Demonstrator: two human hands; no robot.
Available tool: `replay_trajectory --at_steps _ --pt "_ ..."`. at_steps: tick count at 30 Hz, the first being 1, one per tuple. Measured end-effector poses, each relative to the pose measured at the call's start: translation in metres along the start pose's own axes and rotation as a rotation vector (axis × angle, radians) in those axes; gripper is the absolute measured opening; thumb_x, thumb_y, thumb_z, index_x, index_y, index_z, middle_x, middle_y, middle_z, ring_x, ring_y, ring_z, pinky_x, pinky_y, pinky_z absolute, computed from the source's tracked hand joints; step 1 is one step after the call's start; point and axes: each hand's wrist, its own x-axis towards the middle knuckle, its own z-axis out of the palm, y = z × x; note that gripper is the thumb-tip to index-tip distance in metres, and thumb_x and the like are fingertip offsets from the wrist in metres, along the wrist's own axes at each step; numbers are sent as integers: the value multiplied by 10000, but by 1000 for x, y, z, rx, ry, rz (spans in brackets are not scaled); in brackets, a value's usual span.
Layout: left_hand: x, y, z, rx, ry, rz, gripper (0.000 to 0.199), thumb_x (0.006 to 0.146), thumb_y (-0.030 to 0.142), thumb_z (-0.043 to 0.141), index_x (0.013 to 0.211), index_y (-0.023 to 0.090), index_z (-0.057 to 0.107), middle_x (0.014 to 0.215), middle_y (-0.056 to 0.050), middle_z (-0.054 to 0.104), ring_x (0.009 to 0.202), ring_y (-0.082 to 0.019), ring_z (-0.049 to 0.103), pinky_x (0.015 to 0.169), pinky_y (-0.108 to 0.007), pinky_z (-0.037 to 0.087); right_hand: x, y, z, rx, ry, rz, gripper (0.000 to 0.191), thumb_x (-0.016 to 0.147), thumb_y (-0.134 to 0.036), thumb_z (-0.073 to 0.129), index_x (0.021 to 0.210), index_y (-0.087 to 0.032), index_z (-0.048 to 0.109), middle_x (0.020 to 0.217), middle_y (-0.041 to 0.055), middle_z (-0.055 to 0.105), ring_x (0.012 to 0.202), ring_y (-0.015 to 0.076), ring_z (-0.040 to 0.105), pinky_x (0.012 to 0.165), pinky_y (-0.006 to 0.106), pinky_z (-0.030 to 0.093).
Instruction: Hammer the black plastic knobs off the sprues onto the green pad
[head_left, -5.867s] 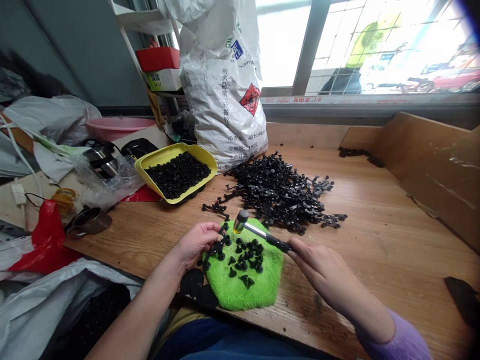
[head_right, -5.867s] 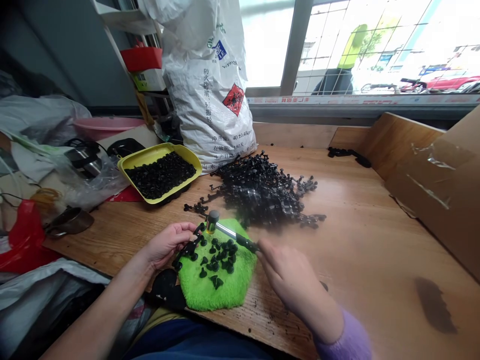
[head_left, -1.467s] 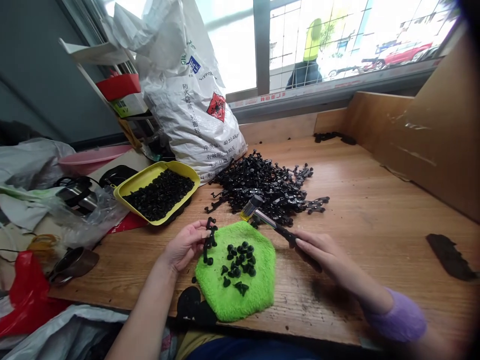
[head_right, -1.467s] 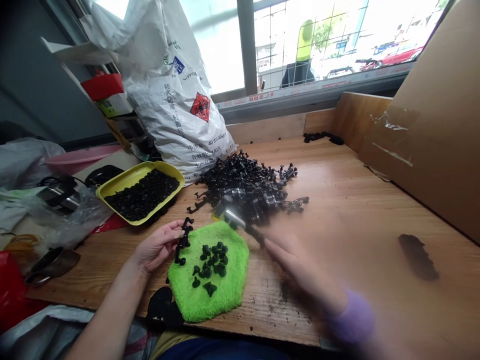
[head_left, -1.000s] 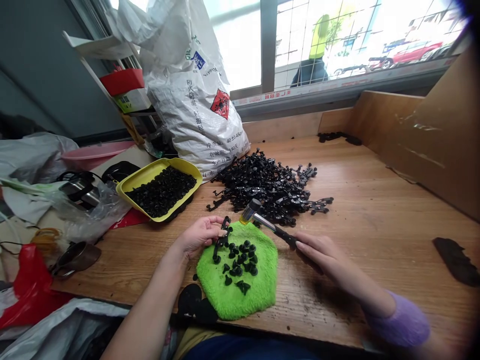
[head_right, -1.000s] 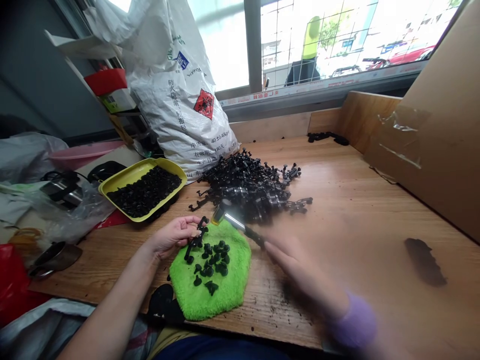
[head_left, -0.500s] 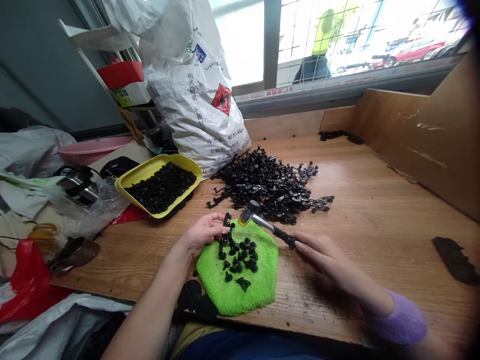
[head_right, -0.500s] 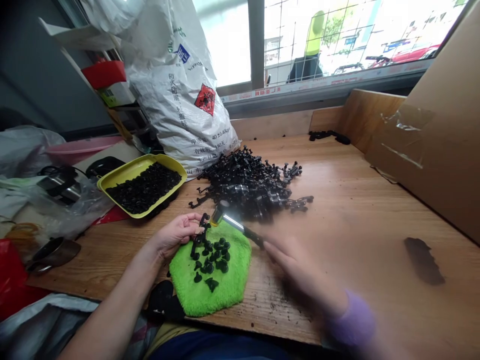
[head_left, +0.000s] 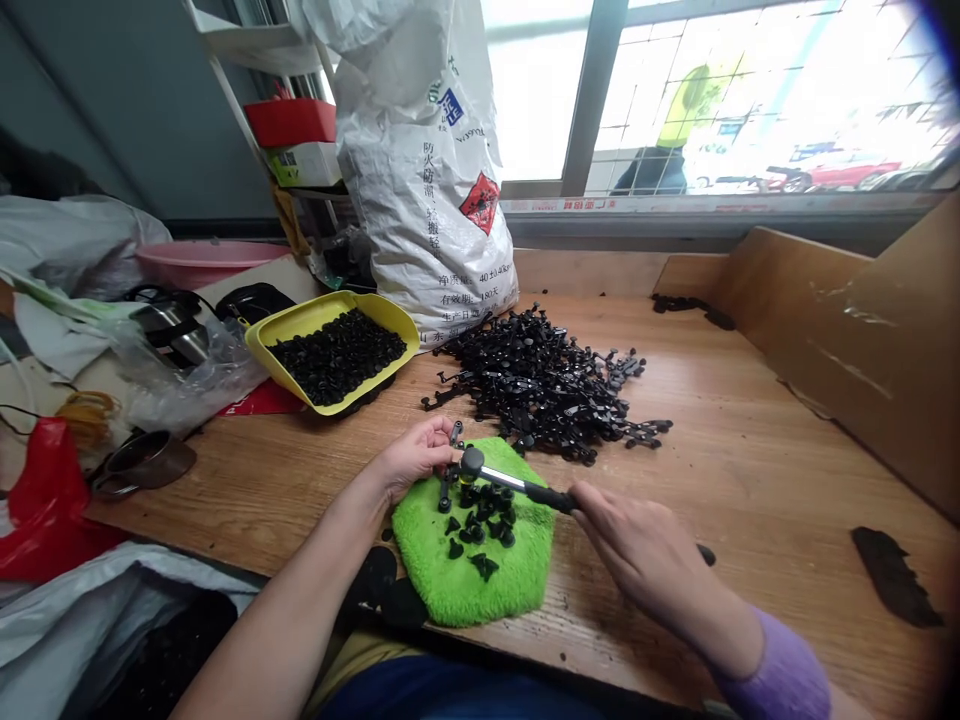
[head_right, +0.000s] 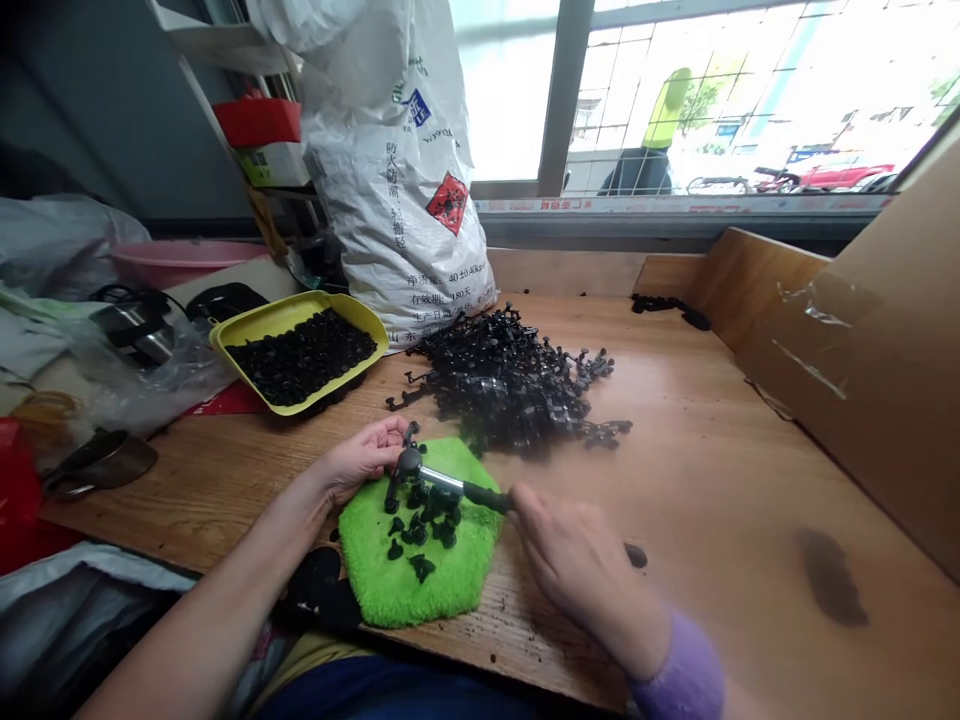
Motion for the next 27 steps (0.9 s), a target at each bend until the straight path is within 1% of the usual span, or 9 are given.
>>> replay_trajectory --at_steps 3,8,13,16,18,21,23,25,27 --pt "0 1 0 -22 -27 9 307 606 187 711 796 161 470 542 68 491 433 -39 421 400 -131 253 1 -3 -4 146 139 -16 195 941 -254 241 967 -197 425 700 27 546 579 171 520 535 270 343" --pt "2 -1 1 -28 -25 -14 287 618 197 693 788 162 465 580 44 542 445 -59 461 419 -154 316 3 -4 -1 -36 -50 48 206 927 -256 272 776 -213 405 537 -16 481 435 157 447 437 262 248" --pt "5 -5 2 -59 -34 4 308 582 141 700 792 157 475 624 20 582 481 -76 510 435 -157 342 5 -8 2 -5 -7 48 198 934 -256 256 800 -211 395 609 -1 524 494 159 490 467 259 269" --pt "4 -3 0 -43 11 -22 306 583 169 723 784 146 493 610 6 592 463 -64 495 393 -130 279 5 -9 3 -87 -65 55 200 923 -248 272 782 -214 410 556 -8 510 463 173 483 447 269 243" --pt "0 -3 -5 -69 36 -29 313 594 191 728 827 136 526 668 -15 610 479 -57 495 375 -121 245 3 -6 1 -28 -37 84 214 930 -266 261 818 -213 436 584 -1 532 501 181 513 466 266 284" --pt "-19 -5 -16 -136 71 0 282 647 215 694 886 132 570 798 -30 606 464 -16 426 346 -114 182 -8 6 -6 144 34 154 242 940 -340 260 918 -220 468 665 11 574 597 185 558 529 266 360" --pt "-39 -8 -23 -143 94 12 232 682 210 662 887 129 590 827 -27 588 450 -1 366 337 -114 146 -17 15 -10 193 26 187 256 935 -382 279 909 -225 479 674 11 577 609 185 561 548 271 376" --pt "-61 -10 -25 -129 117 -25 195 693 197 648 869 127 602 780 -12 574 438 1 334 337 -112 142 -26 21 -11 198 -21 201 267 931 -394 291 854 -225 483 649 10 573 586 184 556 541 276 379" --pt "-81 -11 -22 -120 119 -75 176 688 191 656 845 130 603 720 3 561 443 -7 358 355 -106 200 -33 24 -10 187 -44 194 266 930 -389 300 852 -228 496 658 18 591 591 189 565 523 276 380"
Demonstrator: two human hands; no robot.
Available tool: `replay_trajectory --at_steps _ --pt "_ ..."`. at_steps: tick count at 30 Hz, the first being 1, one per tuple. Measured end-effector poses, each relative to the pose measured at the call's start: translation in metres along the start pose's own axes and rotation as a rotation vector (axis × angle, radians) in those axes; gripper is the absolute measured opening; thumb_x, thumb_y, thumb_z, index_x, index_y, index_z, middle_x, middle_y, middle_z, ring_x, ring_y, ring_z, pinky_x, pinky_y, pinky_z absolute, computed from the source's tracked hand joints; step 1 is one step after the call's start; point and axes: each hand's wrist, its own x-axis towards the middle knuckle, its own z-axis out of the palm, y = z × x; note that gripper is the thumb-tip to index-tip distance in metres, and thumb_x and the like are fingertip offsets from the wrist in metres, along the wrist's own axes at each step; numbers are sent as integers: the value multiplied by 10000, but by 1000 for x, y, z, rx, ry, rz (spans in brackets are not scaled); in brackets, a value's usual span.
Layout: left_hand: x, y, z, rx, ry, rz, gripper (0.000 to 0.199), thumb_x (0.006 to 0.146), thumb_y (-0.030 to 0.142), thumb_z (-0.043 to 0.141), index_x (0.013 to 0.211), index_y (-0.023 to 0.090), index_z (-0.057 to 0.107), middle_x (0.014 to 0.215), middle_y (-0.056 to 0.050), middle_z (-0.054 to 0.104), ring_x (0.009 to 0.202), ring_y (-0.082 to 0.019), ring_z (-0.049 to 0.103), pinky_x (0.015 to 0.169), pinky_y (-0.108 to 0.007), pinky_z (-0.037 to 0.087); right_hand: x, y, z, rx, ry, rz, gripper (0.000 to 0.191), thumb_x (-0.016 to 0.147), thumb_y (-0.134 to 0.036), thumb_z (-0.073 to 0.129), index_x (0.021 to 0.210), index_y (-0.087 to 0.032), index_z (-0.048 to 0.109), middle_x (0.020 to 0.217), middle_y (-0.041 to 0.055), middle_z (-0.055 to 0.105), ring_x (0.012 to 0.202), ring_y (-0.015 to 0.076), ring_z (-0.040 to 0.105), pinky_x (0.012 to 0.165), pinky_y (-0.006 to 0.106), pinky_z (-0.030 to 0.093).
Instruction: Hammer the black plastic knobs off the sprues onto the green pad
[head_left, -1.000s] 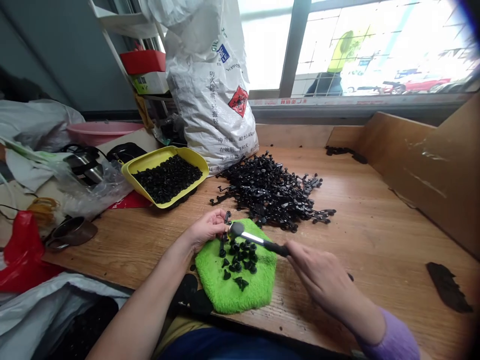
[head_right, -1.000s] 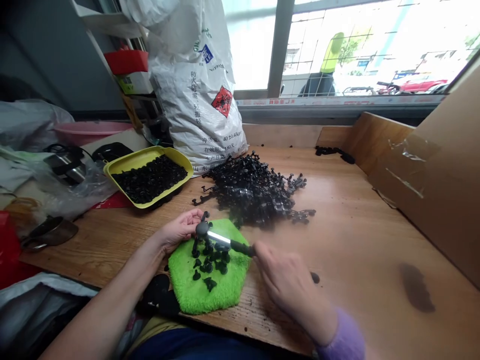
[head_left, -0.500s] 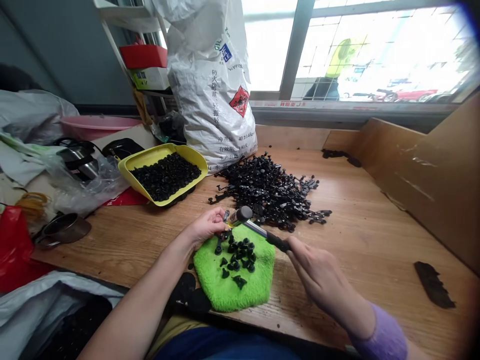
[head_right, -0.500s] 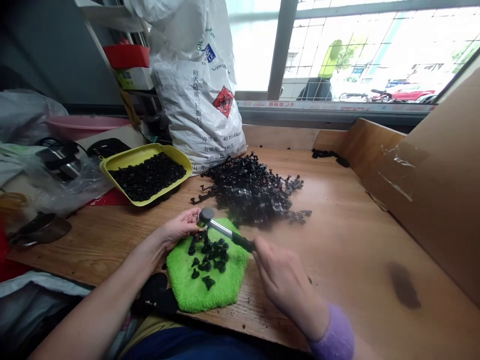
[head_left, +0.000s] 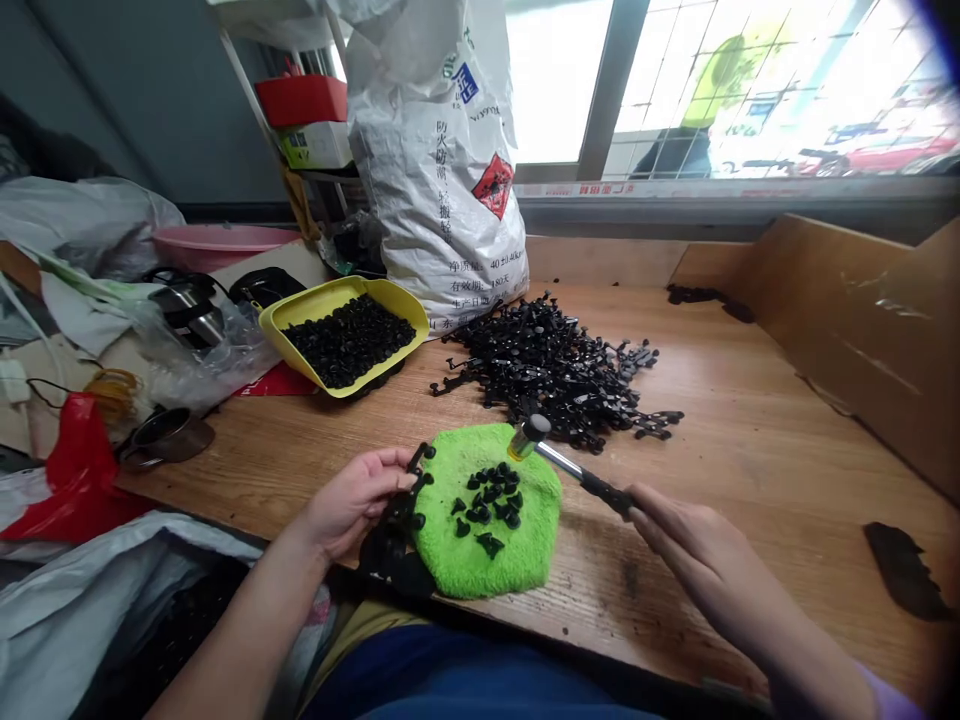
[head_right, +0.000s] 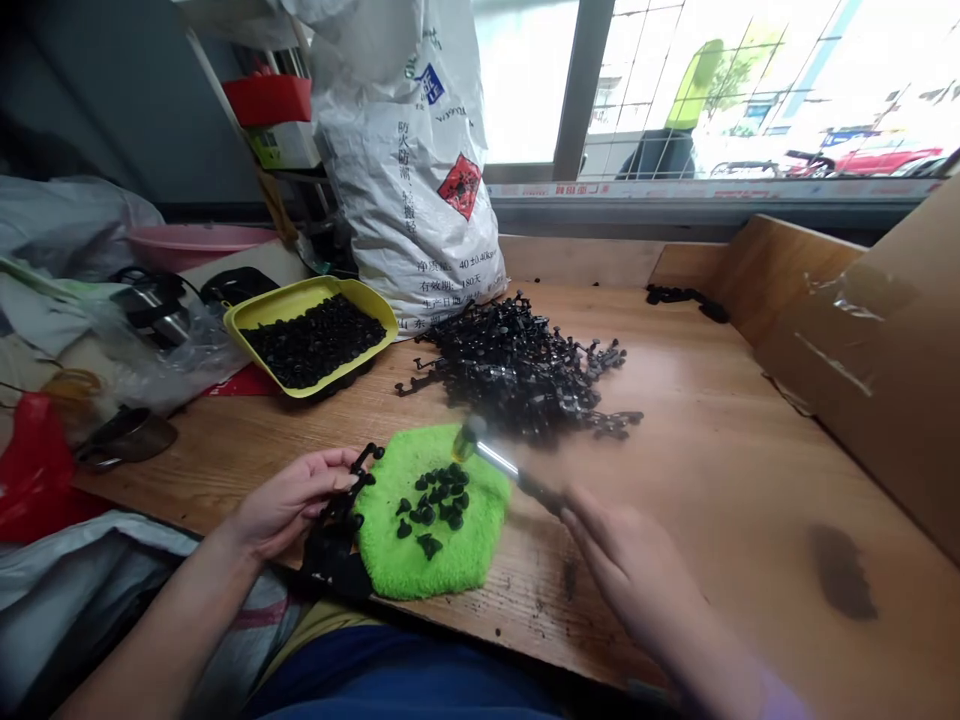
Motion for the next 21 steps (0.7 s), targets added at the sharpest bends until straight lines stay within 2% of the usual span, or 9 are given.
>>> replay_trajectory --at_steps 4,7,9,12,17,21 --pt "-19 -3 9 17 -29 13 190 690 202 670 851 156 580 757 -14 604 626 -86 540 566 -165 419 -5 -4 7 3 16 -47 257 928 -375 312 929 -237 529 753 35 642 665 204 600 490 269 379" --pt "-16 -3 18 67 -85 51 185 715 217 652 864 161 558 816 -46 645 745 -137 585 675 -217 439 -6 -10 8 33 4 -51 259 932 -368 305 959 -239 528 696 12 629 625 191 595 489 268 378" --pt "-9 -4 24 114 -127 47 198 716 228 652 869 163 543 811 -53 659 751 -148 595 673 -220 431 -6 -13 7 40 3 -42 260 933 -367 305 963 -237 528 675 4 619 613 187 590 489 267 376" --pt "2 -4 31 171 -132 27 217 715 262 652 861 168 521 718 -37 660 670 -142 594 605 -208 415 -8 -13 5 45 1 -24 264 931 -373 313 964 -232 534 683 6 621 617 187 590 486 266 372" --pt "15 -2 35 173 -30 40 251 712 300 648 845 163 486 667 -34 659 558 -124 577 511 -182 383 -10 -8 7 91 -9 -6 272 934 -372 311 981 -221 533 691 14 624 630 191 595 496 267 386" --pt "18 1 32 87 29 23 275 690 306 671 817 165 472 690 -42 665 609 -133 605 534 -179 412 -11 -3 10 115 27 -13 239 923 -352 349 980 -229 545 768 31 648 684 201 605 499 264 404"
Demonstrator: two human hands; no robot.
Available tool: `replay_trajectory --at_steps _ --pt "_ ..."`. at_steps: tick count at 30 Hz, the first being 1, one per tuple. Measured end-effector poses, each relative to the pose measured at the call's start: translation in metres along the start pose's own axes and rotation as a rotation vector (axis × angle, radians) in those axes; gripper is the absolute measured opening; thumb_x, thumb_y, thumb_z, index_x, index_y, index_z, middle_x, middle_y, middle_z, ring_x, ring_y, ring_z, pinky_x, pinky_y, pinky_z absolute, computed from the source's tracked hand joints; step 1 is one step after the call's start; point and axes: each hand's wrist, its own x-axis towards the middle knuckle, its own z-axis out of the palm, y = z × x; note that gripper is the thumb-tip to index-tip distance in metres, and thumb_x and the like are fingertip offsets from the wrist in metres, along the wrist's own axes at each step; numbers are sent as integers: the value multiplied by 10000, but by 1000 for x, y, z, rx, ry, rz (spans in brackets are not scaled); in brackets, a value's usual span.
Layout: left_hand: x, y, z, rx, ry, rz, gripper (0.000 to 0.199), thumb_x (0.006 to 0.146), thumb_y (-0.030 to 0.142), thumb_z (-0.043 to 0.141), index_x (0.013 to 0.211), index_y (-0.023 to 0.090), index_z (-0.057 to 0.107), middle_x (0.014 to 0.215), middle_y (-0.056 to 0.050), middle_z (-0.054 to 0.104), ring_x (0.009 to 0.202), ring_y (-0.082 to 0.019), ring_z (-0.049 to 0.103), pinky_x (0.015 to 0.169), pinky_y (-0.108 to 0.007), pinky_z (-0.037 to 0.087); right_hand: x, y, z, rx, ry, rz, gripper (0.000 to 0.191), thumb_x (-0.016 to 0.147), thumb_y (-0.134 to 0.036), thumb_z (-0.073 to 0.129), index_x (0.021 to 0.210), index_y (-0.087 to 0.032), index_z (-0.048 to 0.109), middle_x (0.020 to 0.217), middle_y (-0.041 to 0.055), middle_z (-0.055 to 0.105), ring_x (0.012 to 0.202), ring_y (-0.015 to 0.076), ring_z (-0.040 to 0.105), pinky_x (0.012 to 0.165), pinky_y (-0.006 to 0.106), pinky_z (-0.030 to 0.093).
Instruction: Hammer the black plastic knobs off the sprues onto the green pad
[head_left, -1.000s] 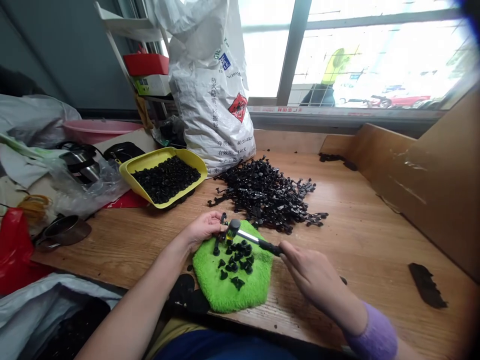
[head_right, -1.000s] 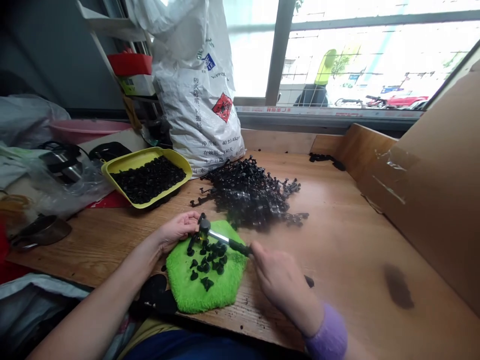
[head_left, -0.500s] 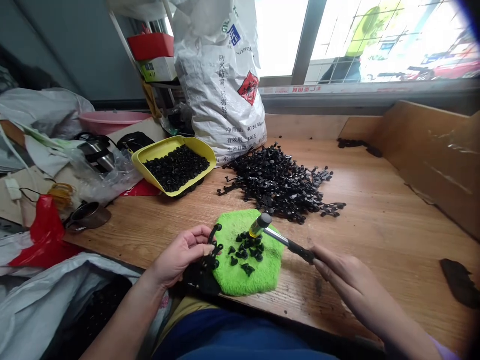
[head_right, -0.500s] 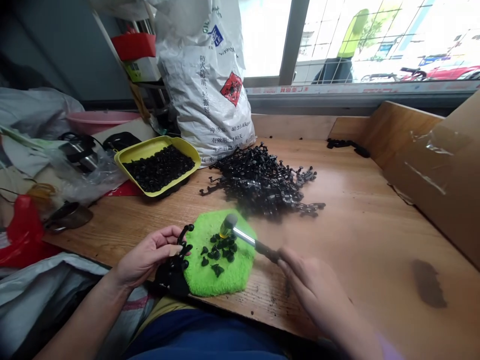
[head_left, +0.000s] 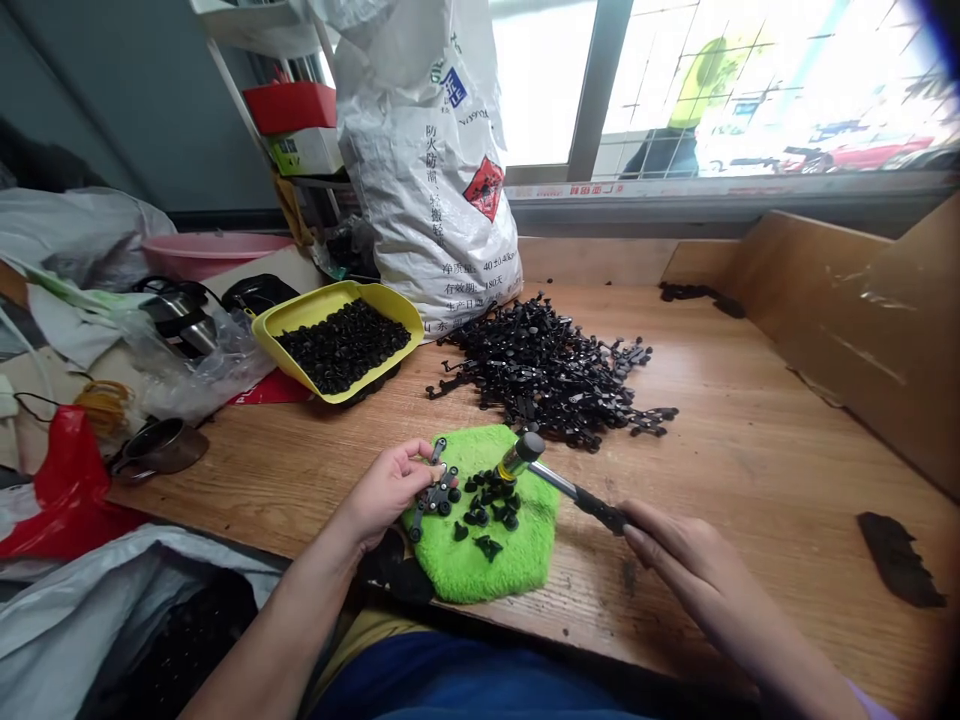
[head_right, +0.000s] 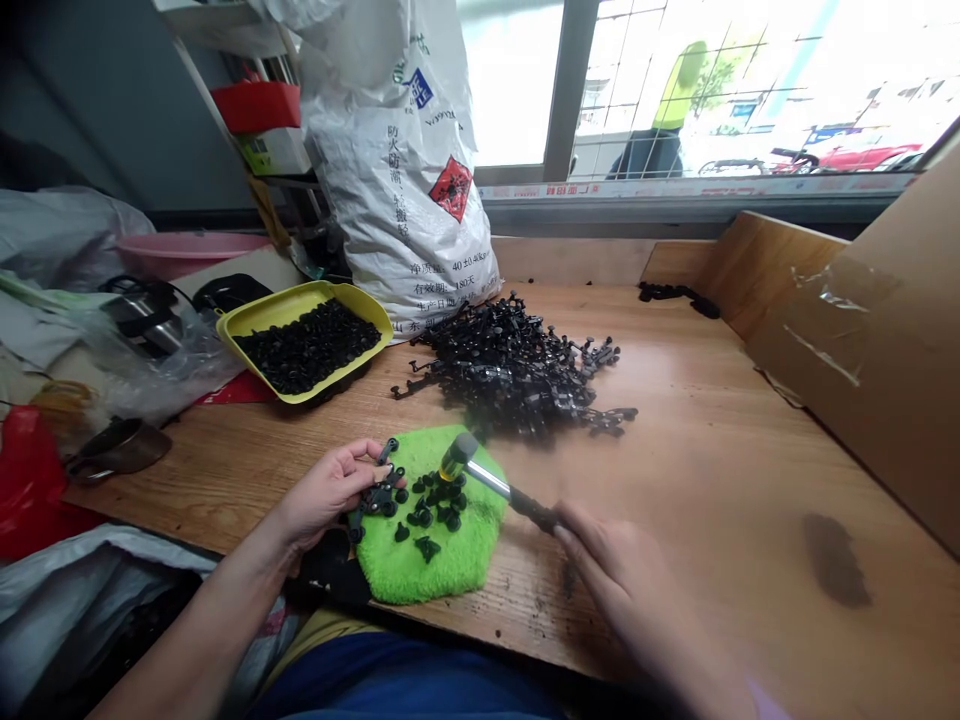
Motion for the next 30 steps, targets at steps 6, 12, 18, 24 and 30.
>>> replay_trajectory --at_steps 6,12,18,24,30 --pt "-3 -3 -15 -142 40 37 245 681 264 683 845 155 538 702 -2 612 469 -30 487 374 -106 249 -4 4 1 18 17 -5 237 923 -356 350 997 -238 541 874 44 654 772 214 609 534 266 426" --pt "-4 -5 -14 -49 -44 -94 238 642 250 698 814 125 591 645 -14 600 377 0 345 332 -122 138 -1 2 1 11 -32 1 252 923 -375 332 934 -236 542 779 27 644 700 200 605 509 262 410" --pt "-1 -4 -8 -19 -17 -111 193 631 218 700 768 128 600 567 19 569 367 -5 356 326 -114 146 0 -7 -2 -1 -37 -16 277 930 -379 309 838 -229 524 707 22 619 656 189 589 497 263 377" --pt "-2 -8 -10 -45 -20 -118 228 641 247 696 816 131 607 675 -30 633 454 -46 490 374 -115 278 7 -15 -2 20 -99 -13 271 935 -359 305 863 -222 528 614 -5 568 562 170 544 530 273 371" --pt "0 -12 -11 -44 -20 -100 221 649 253 696 808 135 598 648 -12 613 462 -50 491 413 -127 321 12 -18 2 -26 -114 -32 286 939 -356 298 833 -221 527 606 -6 533 551 166 514 521 269 342"
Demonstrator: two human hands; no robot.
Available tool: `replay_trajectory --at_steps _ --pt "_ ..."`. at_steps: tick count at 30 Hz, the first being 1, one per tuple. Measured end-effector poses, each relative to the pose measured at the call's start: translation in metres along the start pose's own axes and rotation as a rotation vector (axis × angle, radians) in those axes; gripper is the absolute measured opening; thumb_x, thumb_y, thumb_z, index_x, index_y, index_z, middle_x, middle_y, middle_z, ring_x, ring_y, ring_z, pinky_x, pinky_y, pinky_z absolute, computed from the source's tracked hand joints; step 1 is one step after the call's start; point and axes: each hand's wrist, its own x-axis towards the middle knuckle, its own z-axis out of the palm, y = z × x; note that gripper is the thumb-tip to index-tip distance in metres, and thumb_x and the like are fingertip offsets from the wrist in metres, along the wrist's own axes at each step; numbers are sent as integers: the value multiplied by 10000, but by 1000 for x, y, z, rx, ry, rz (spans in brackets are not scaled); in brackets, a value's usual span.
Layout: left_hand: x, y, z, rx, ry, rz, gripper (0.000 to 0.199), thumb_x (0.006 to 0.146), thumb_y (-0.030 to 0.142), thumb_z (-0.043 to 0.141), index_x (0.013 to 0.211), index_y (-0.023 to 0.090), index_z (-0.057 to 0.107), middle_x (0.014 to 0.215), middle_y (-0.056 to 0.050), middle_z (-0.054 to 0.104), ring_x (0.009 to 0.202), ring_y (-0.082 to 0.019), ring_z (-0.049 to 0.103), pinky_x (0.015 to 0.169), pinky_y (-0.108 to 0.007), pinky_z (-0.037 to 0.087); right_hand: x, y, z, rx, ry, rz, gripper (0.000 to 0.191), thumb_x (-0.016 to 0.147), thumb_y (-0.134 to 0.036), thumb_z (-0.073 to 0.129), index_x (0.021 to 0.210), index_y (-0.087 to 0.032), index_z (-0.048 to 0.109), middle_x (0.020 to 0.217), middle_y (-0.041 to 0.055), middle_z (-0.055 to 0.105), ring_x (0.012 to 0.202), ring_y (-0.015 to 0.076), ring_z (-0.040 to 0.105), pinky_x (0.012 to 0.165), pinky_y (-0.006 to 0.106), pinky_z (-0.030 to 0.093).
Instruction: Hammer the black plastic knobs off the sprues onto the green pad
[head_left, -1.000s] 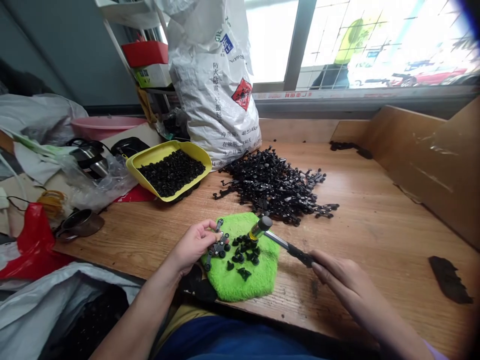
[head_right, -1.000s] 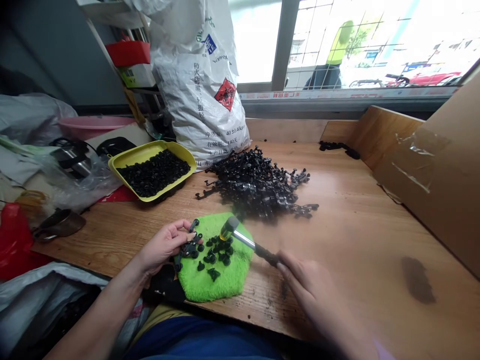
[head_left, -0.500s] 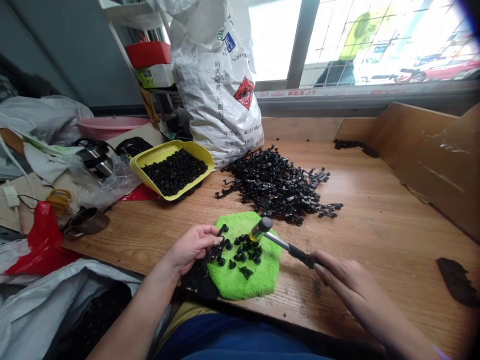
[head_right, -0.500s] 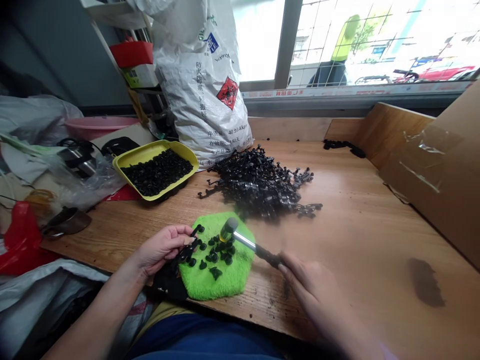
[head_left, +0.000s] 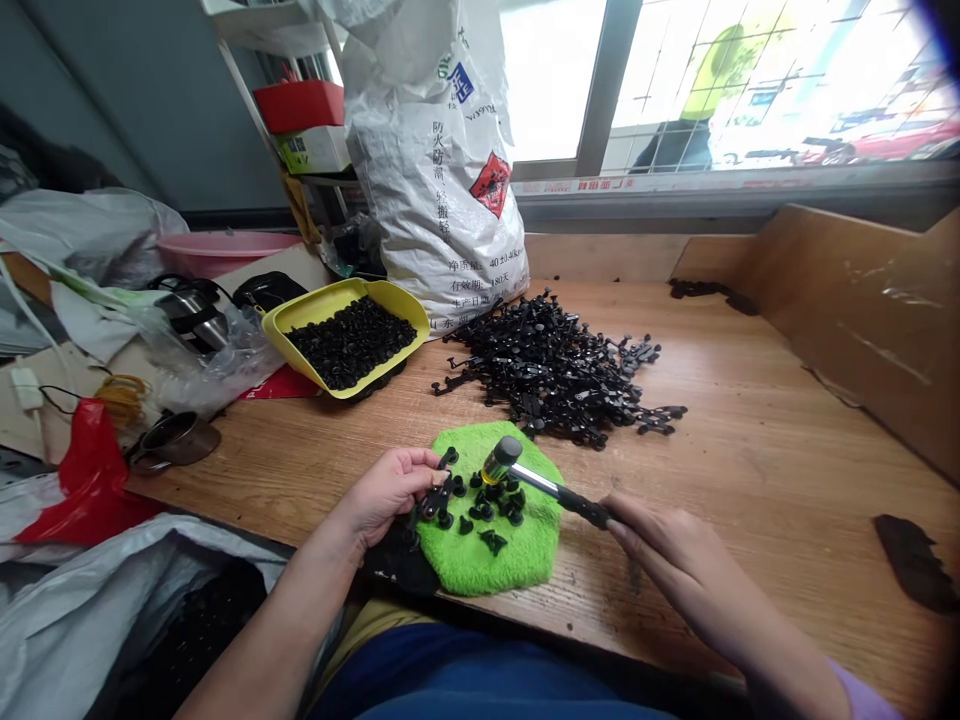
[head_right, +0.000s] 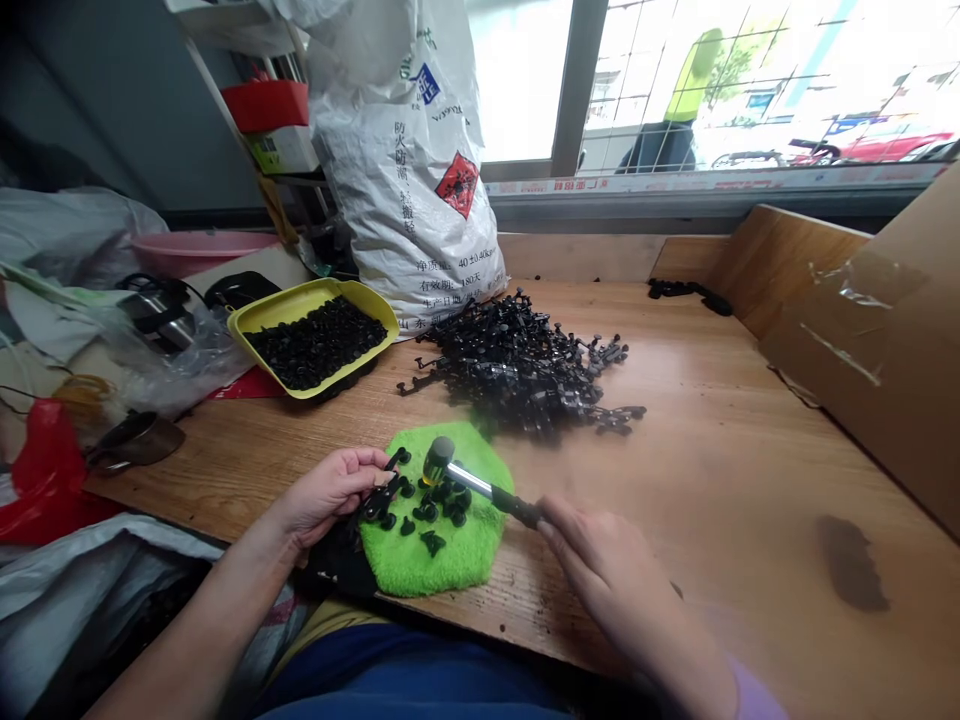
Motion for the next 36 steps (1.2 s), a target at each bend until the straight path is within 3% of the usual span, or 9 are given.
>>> replay_trajectory --at_steps 9,18,25,31,36 --pt "-1 2 3 10 16 -3 207 662 229 691 804 130 577 630 -4 593 462 -46 473 431 -131 348 6 -5 0 -42 -18 -22 272 946 -352 272 876 -221 500 604 -8 513 553 172 506 529 279 331" --pt "-3 2 4 -57 -16 17 195 670 220 680 796 135 558 635 1 601 467 -51 492 432 -131 372 15 -22 -12 78 42 -95 254 944 -334 270 839 -212 467 631 -3 518 559 154 502 525 263 330" --pt "-3 3 6 -38 -3 17 203 666 226 681 781 129 544 624 6 581 467 -54 479 445 -149 392 16 -16 -3 -77 6 -71 239 942 -336 273 855 -214 460 606 -14 472 552 167 473 521 274 288" --pt "-1 1 4 -38 -25 36 205 668 228 678 767 144 519 610 26 549 453 -47 451 439 -151 383 17 -23 -5 -1 180 -163 178 940 -283 277 917 -207 436 650 -7 491 532 148 466 515 256 304" --pt "0 2 4 -15 -22 41 215 652 227 681 746 148 505 549 52 503 405 -44 407 390 -150 362 21 -23 2 -291 32 -142 169 919 -257 287 806 -213 405 572 -5 483 457 156 434 455 266 233"
